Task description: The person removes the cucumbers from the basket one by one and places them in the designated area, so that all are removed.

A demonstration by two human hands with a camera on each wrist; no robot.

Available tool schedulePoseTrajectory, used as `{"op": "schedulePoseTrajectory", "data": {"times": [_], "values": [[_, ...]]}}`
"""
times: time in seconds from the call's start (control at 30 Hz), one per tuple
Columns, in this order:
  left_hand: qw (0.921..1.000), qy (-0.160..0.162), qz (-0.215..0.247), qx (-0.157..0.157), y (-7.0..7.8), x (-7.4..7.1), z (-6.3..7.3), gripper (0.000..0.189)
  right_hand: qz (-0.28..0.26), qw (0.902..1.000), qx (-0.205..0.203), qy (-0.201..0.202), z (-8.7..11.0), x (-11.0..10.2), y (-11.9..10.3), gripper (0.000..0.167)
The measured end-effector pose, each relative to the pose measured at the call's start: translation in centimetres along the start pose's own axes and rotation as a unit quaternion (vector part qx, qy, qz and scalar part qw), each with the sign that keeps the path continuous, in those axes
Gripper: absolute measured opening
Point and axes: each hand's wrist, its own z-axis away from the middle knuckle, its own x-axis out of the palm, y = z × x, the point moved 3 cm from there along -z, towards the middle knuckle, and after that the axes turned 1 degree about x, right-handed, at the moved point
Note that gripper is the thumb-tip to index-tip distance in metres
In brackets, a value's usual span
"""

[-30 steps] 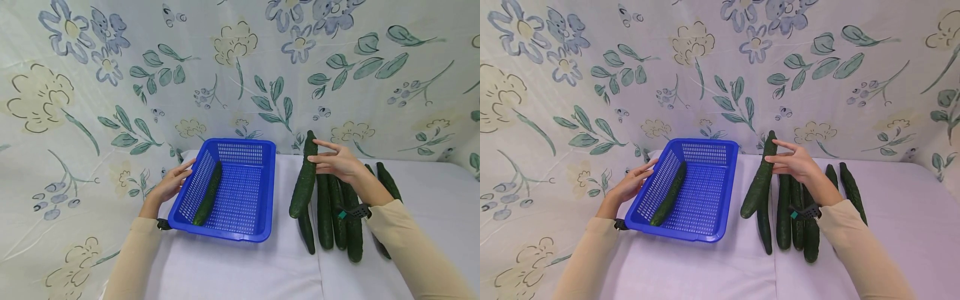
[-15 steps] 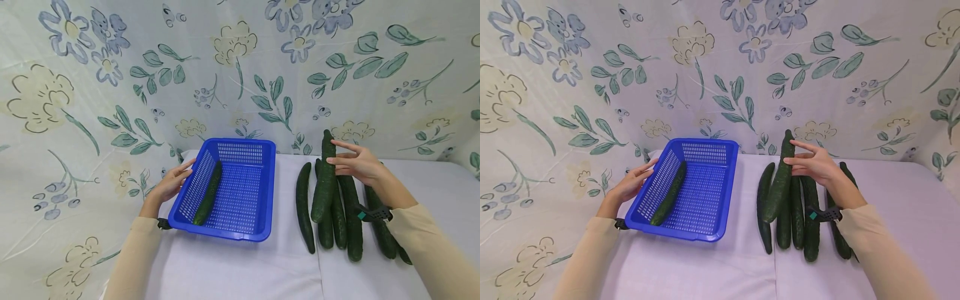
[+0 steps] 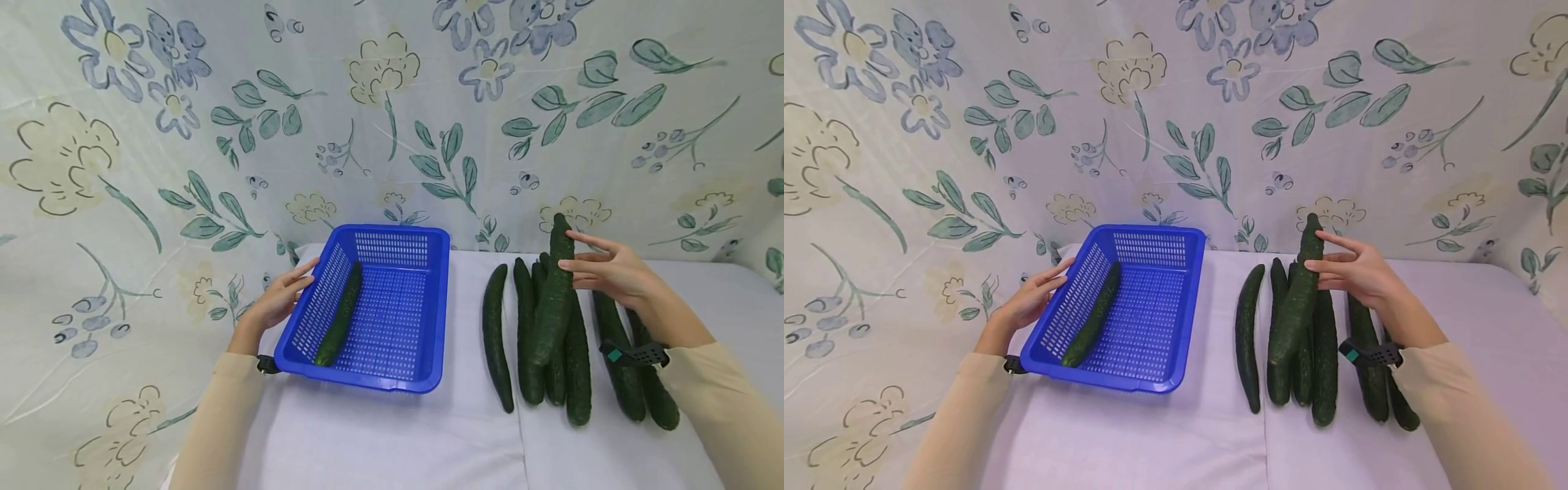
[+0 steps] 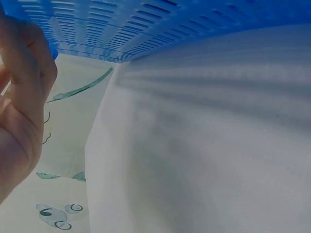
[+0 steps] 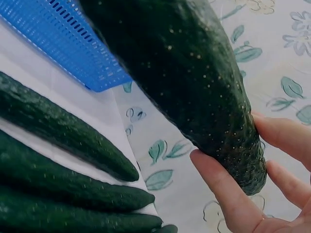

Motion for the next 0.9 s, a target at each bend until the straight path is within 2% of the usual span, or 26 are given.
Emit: {"op": "schedulePoseTrajectory", "data": {"times": [0.17, 0.3, 0.53, 0.9], "values": [[0.9999, 0.006, -0.011, 0.004, -0.2, 0.0, 0.0, 0.054, -0.032, 0.9995, 0.006, 0.002, 0.5, -1.6, 0.6, 0.081], [0.9997, 0.007, -0.023, 0.01, -0.2, 0.0, 0.1, 0.054, -0.026, 0.9997, 0.002, 0.003, 0.9, -3.0, 1.2, 0.079], [0.9995, 0.005, -0.027, 0.015, -0.2, 0.0, 0.1, 0.053, 0.041, 0.9988, -0.023, 0.014, 1.8, -5.7, 2.3, 0.075], [0.9997, -0.002, -0.015, 0.017, -0.1, 0.0, 0.1, 0.053, 0.1, 0.9942, -0.029, 0.024, 3.3, -9.7, 4.1, 0.073]]}}
